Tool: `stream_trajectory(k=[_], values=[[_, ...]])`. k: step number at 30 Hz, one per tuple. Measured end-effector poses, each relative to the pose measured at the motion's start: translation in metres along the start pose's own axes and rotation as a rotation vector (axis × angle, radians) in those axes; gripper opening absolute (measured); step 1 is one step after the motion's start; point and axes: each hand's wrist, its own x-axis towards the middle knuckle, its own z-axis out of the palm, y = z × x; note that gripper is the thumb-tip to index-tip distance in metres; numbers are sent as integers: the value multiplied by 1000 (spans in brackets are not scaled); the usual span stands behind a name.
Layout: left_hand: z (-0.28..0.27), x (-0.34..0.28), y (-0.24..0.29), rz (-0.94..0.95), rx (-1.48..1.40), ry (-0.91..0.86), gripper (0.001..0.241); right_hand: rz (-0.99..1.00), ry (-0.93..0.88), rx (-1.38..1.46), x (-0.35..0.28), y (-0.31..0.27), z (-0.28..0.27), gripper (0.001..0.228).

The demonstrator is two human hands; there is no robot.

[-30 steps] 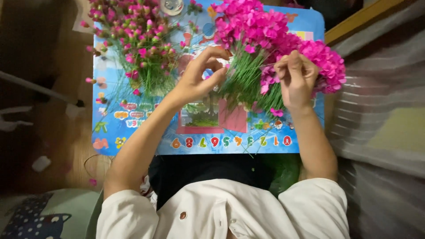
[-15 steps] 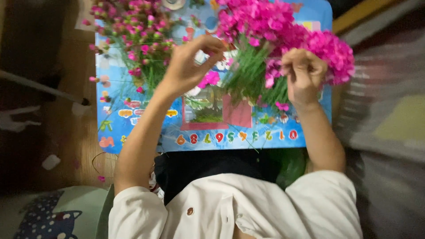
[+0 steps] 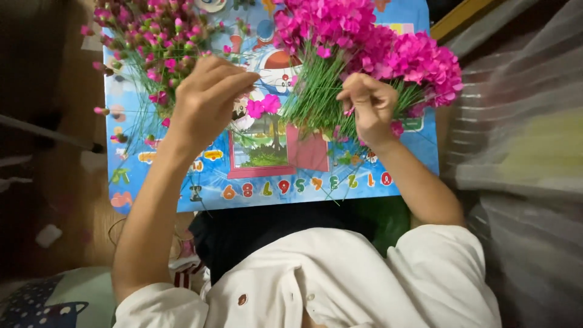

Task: The person is selecting individual flower stems from piles on a table and arranging them into small bouquets.

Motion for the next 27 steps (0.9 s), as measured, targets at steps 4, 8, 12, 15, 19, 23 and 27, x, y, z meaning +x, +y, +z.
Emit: stream_trajectory(k=[4,8,12,15,19,23,27], values=[[4,0,-15,60,-25,59,15,28,-36,-97,11,-12,2,33],[8,-11,-32,18,-55,129,15,-164,-193,-260,15,-7,-2,38],[-3,-18,-34,-51,0,115,23,-125,-307,-307,40,-26,-7,42],[0,-31,-53,-95,39,196,20,-250,-323,-428,59,-32,-12,40],[-6,-27,-55,-87,65,278,35,-339,-356,-680,61,-28,-23,25],[-16,-18,-44,-162,219,351,18,-420,-410,-855,62,-20,-30,19],[-16,-24,-52,-230,379,282,21,-539,-301,-863,74,-48,-27,30]])
